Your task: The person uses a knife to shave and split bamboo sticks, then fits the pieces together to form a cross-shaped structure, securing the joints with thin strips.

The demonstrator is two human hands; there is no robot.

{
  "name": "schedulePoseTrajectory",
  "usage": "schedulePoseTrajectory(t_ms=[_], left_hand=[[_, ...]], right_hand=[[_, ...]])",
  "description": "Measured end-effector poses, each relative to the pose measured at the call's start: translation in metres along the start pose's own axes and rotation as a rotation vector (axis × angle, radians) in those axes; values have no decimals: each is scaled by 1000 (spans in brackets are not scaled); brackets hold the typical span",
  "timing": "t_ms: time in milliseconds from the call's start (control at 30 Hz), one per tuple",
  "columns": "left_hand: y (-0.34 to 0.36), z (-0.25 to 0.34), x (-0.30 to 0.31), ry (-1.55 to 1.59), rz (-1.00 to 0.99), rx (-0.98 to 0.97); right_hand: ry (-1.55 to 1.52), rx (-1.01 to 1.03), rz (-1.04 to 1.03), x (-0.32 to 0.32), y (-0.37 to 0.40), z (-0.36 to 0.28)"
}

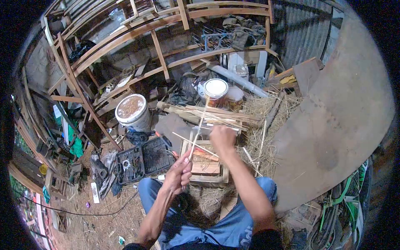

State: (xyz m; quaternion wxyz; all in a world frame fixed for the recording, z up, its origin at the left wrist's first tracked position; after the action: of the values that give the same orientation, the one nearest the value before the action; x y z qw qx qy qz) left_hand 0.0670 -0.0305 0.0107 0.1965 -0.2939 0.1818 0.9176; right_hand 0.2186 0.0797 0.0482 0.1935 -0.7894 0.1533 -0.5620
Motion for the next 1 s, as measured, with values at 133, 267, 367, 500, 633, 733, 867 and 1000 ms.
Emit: schedulePoseTrajectory(t_ms=[133,267,367,500,633,733,867,1000], left_hand=[[28,-35,0,5,-10,144],[50,-50,14,-16,-39,278],[57,-50,26,18,-128,195],[3,-30,44,-72,-102,-125],[-40,-9,56,-45,91,-285],[-52,6,73,-100,268,-398],[-44,19,92,-317,350,-462],[-21,69,100,-305,373,-557]], right_hand=[[33,-288,10,17,-30,81],[102,-395,97,17,-31,133],[2,-612,21,7,-18,159],[-424,-407,-218,-42,-20,101],[-705,-49,-539,-45,26,-24],[-897,77,-568,-47,37,-56],[-854,45,-622,-47,35,-51],[-862,88,-597,-56,38,-44]])
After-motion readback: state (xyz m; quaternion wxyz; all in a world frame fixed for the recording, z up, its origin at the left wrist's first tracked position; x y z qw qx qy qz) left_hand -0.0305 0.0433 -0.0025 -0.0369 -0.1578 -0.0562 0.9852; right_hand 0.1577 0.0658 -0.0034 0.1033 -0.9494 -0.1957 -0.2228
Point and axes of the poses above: each hand's wrist, its own y-axis away from the middle knuckle, its own x-axis out of the back of the hand, z = x × y, the point moved 8 cm from there along -y, towards the middle knuckle, and after that the axes turned 1 degree about -z, right-handed, at the moved point
